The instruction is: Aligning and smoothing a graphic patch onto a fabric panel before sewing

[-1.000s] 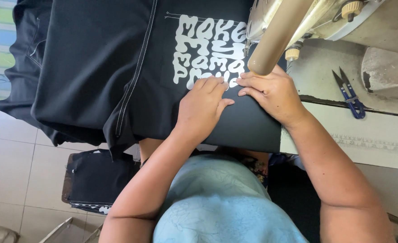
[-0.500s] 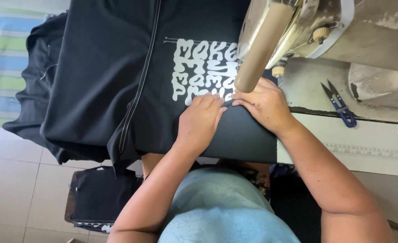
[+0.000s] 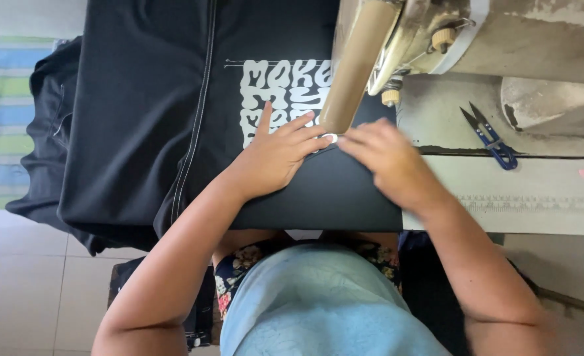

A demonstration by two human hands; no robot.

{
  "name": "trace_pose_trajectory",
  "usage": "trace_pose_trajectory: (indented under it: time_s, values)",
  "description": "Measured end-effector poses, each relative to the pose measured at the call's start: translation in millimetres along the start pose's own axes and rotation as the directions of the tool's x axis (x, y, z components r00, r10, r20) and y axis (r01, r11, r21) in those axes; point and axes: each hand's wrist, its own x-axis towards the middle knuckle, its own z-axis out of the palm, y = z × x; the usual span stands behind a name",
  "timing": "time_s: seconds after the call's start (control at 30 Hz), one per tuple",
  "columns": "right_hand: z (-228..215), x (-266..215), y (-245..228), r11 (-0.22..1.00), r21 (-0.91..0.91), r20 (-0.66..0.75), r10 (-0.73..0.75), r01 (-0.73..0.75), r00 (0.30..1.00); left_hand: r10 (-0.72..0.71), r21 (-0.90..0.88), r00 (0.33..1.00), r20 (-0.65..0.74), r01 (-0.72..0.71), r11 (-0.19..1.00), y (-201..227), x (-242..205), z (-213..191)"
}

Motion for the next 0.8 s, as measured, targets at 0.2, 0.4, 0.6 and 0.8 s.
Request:
trace_pose_trajectory:
  time_s: [0.2, 0.4, 0.6, 0.8]
  values:
    - [-50.2, -120.4, 47.7, 0.746, -0.305, -0.407, 0.459, -0.592, 0.789, 0.052, -0.114, 0.998, -0.037, -0.055, 0.992, -3.7, 2.4, -6.4]
    - [-63.4, -185.7, 51.6, 0.624, -0.413, -0.599, 0.362, -0.663, 0.714, 0.131, 0.275, 0.987, -0.091, -0.102, 0.956, -4.8, -8.8, 1.0]
    - [-85.5, -164.6, 33.1, 0.775, -0.262, -0.743, 0.217, -0.574, 0.633, 0.143, 0.310, 0.984, -0.103, -0.104, 0.945, -11.8, -9.0, 5.6]
    - [-95.8, -225.2, 86.5, 0.692, -0.196, -0.865, 0.212, -0.695, 0.455, 0.160, 0.315, 0.975, -0.152, -0.106, 0.943, -24.8, -1.0, 12.2]
